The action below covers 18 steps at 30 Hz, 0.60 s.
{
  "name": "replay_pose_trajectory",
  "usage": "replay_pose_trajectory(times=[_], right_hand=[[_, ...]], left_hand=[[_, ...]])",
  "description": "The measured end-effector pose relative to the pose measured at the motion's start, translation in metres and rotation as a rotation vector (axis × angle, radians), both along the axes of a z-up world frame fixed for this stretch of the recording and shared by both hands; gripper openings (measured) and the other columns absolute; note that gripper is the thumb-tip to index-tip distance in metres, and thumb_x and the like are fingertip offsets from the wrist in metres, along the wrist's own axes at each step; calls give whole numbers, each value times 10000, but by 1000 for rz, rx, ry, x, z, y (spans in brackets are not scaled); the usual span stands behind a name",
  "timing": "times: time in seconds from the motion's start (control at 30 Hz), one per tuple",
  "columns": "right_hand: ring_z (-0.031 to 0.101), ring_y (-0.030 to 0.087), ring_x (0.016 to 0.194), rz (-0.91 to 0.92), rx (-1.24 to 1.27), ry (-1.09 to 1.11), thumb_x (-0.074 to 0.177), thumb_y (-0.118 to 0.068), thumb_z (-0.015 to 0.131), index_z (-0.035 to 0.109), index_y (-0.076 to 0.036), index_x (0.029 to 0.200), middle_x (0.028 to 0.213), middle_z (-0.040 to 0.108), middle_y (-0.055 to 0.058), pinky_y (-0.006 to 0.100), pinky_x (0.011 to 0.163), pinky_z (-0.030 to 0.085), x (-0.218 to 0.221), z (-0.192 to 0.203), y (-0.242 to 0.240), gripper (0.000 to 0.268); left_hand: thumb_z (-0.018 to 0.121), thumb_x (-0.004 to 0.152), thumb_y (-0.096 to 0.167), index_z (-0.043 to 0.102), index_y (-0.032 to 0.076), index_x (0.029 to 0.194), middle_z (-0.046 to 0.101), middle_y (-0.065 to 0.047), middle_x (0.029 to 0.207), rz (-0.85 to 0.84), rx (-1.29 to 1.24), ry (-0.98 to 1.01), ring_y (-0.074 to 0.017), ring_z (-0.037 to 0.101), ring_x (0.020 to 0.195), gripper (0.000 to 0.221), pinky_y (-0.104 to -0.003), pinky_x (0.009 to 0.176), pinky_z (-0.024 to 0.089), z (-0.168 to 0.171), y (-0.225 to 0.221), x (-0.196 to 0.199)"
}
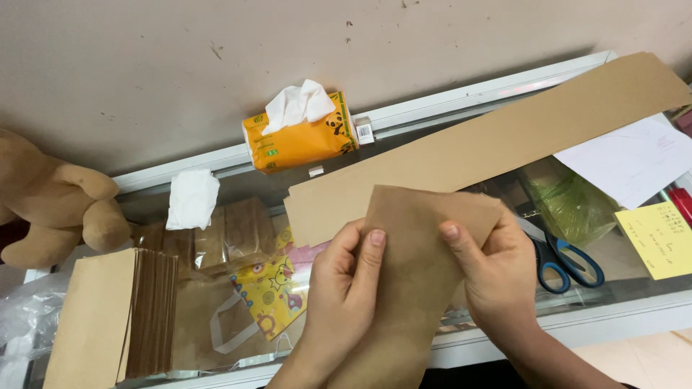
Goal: Folding and cutting brown paper to create small packaging bags
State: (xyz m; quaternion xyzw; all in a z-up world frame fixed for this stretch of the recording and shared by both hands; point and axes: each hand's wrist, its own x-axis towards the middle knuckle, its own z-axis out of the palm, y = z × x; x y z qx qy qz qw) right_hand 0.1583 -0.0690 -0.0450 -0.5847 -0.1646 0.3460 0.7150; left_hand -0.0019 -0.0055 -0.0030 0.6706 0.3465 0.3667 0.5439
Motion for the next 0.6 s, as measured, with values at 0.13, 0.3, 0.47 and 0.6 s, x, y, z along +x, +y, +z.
replay_pose_trajectory(times=[0.13,0.3,0.47,0.6], right_hand=[[650,169,1070,-48,233,-199,1044,-211,578,510,-24,1342,1201,659,133,293,914,542,-6,-13,-8,358],[534,71,866,-136,218,-224,1106,-167,580,548,-81,1127,972,587,27,224,807,453,-7,-26,-11,94],[449,45,726,-117,171,-189,1094,-198,609,585,-104,1050,871,553,-27,195,666,366,-5,-22,-10,107],[497,63,770,-110,191,-140,1094,-194,605,585,-91,1042,877,567,-11,212,703,402,-5,-21,-9,117]], left_hand=[[548,1065,286,736,46,1151,691,44,914,83,-12,-13,-55,578,834,317,-236,718,490,-2,2,0],[548,1080,257,711,58,1071,618,54,880,99,-17,-31,-58,532,832,257,-245,740,463,-5,3,-1],[527,1071,287,725,38,1202,727,25,1009,81,-3,-19,-65,616,936,344,-246,827,513,-3,4,-1],[515,1075,275,707,22,1223,753,-7,1112,61,34,-39,-86,645,1034,351,-264,910,521,-3,4,-2]])
